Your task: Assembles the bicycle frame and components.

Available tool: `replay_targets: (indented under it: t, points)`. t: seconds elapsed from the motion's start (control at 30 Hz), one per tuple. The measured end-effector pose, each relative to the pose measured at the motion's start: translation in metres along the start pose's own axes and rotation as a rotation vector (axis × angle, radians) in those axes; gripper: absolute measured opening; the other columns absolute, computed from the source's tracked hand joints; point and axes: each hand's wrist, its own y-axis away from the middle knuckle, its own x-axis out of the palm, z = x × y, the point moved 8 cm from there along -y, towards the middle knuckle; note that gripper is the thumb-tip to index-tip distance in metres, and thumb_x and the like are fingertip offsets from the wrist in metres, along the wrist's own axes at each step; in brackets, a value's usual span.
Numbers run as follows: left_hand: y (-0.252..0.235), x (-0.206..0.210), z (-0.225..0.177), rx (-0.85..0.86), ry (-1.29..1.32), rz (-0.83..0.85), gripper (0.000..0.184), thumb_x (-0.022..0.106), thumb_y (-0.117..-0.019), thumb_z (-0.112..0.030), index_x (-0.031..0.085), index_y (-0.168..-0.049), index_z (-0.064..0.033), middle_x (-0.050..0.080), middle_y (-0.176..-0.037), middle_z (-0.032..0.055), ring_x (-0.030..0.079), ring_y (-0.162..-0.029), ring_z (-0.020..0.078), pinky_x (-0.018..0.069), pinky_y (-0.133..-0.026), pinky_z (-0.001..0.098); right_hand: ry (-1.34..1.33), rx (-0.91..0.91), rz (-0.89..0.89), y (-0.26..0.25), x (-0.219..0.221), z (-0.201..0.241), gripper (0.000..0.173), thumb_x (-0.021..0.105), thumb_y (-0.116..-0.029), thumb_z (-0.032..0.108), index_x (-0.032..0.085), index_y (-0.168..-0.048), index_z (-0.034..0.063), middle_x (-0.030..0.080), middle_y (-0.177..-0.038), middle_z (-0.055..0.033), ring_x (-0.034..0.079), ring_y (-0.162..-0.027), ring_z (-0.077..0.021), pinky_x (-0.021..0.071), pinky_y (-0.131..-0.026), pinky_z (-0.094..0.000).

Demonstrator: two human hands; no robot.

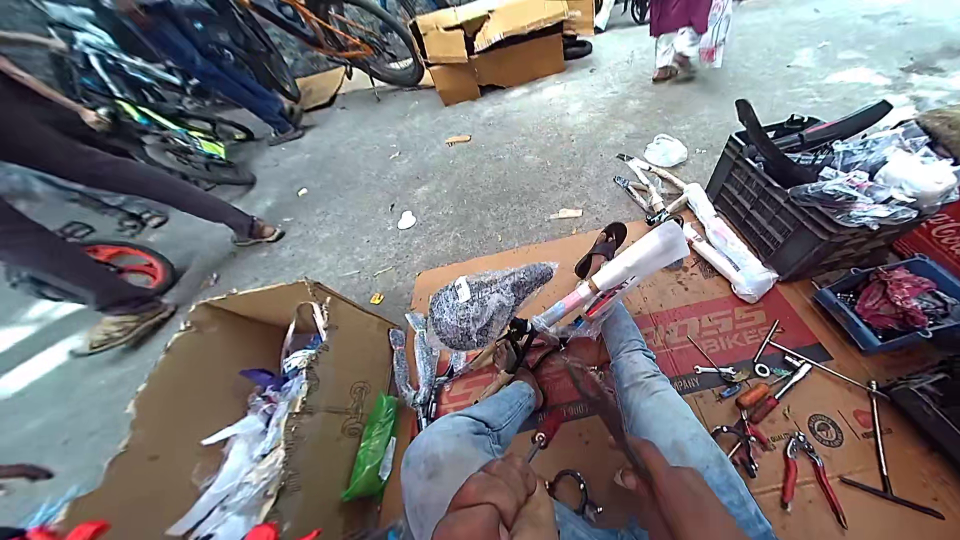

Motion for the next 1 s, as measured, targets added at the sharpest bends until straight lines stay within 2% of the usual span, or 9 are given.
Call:
replay_targets:
  t: [0.13,0.27,0.37,0.47,0.57,0.7,0.87,0.93,1.0]
  points:
    - [-0.016,0.001,-0.008,0.089,0.005,-0.012,0.040,0.045,-0.1077,-0.037,0.057,-0.077,-0.0149,0.049,-0.067,-0.0056,0.049,-0.056,0.0061,0.0433,-0.053,0.0192,0.006,-0.250,-0.082,0.011,0.004,0.018,0.032,0.042,-0.1102,0.026,0.062,-0.122,0.0039,0.065,-0.070,-0.0098,0.065,-0.057,-0.0231,0.0547,-0.051,-0.0417]
    - [-0.017,-0.001,-0.003,0.068,-0.060,0.080,0.039,0.044,-0.1078,-0.044,0.059,-0.083,-0.0175,0.051,-0.070,-0.0077,0.051,-0.061,0.0038,0.0448,-0.059,0.0182,0.259,0.270,0.391,0.004,0.048,-0.040,0.042,0.040,-0.1096,0.031,0.051,-0.144,0.0097,0.071,-0.083,-0.0204,0.072,-0.079,-0.0440,0.0557,-0.071,-0.0632]
    - [-0.011,-0.004,-0.005,0.037,-0.042,0.044,0.040,0.043,-0.1078,-0.043,0.057,-0.080,-0.0167,0.049,-0.069,-0.0069,0.049,-0.059,0.0049,0.0438,-0.057,0.0192,0.114,0.095,0.137,0.002,0.011,-0.011,0.045,0.041,-0.1106,0.032,0.050,-0.145,0.0040,0.070,-0.073,-0.0101,0.070,-0.061,-0.0315,0.0571,-0.056,-0.0547]
    - [-0.006,0.001,-0.001,0.043,-0.023,0.014,0.042,0.043,-0.1084,-0.042,0.056,-0.078,-0.0163,0.049,-0.068,-0.0065,0.049,-0.057,0.0052,0.0431,-0.055,0.0186,-0.030,-0.211,-0.100,0.005,-0.025,0.032,0.043,0.034,-0.1129,0.037,0.054,-0.131,0.0034,0.072,-0.076,-0.0055,0.068,-0.058,-0.0172,0.0558,-0.049,-0.0383]
    - [-0.004,0.004,0.000,0.040,0.000,0.009,0.042,0.043,-0.1086,-0.041,0.055,-0.077,-0.0162,0.047,-0.067,-0.0063,0.047,-0.056,0.0049,0.0420,-0.053,0.0181,0.035,-0.304,-0.104,0.009,-0.013,0.034,0.033,0.037,-0.1120,0.028,0.060,-0.124,0.0066,0.071,-0.078,-0.0070,0.069,-0.061,-0.0192,0.0553,-0.051,-0.0384]
    - [-0.003,0.001,-0.001,0.025,-0.010,0.019,0.042,0.043,-0.1083,-0.042,0.056,-0.078,-0.0164,0.049,-0.068,-0.0066,0.050,-0.058,0.0050,0.0434,-0.056,0.0184,0.262,-0.060,0.109,0.009,0.028,0.005,0.035,0.049,-0.1065,0.021,0.059,-0.136,0.0052,0.071,-0.073,-0.0135,0.070,-0.058,-0.0347,0.0551,-0.051,-0.0546]
    - [-0.003,0.002,-0.004,0.033,-0.023,0.039,0.041,0.042,-0.1085,-0.041,0.055,-0.078,-0.0164,0.047,-0.068,-0.0063,0.047,-0.057,0.0055,0.0424,-0.055,0.0188,-0.041,-0.445,-0.273,0.022,-0.014,0.042,0.030,0.042,-0.1093,0.023,0.061,-0.118,0.0016,0.066,-0.073,-0.0111,0.065,-0.061,-0.0208,0.0550,-0.054,-0.0353]
    - [-0.004,0.007,-0.004,0.050,0.000,0.032,0.041,0.043,-0.1083,-0.040,0.054,-0.077,-0.0160,0.046,-0.066,-0.0061,0.046,-0.056,0.0055,0.0420,-0.054,0.0189,0.098,-0.351,-0.166,0.016,0.000,0.028,0.025,0.044,-0.1068,0.019,0.061,-0.118,0.0047,0.065,-0.071,-0.0095,0.065,-0.059,-0.0223,0.0545,-0.054,-0.0382]
    - [0.003,0.008,0.003,0.009,-0.015,0.073,0.041,0.044,-0.1078,-0.046,0.058,-0.081,-0.0177,0.049,-0.069,-0.0073,0.048,-0.058,0.0044,0.0412,-0.055,0.0187,0.291,-0.042,0.133,0.004,0.029,-0.002,0.034,0.050,-0.1033,0.017,0.062,-0.133,0.0070,0.071,-0.073,-0.0148,0.070,-0.061,-0.0359,0.0564,-0.055,-0.0552]
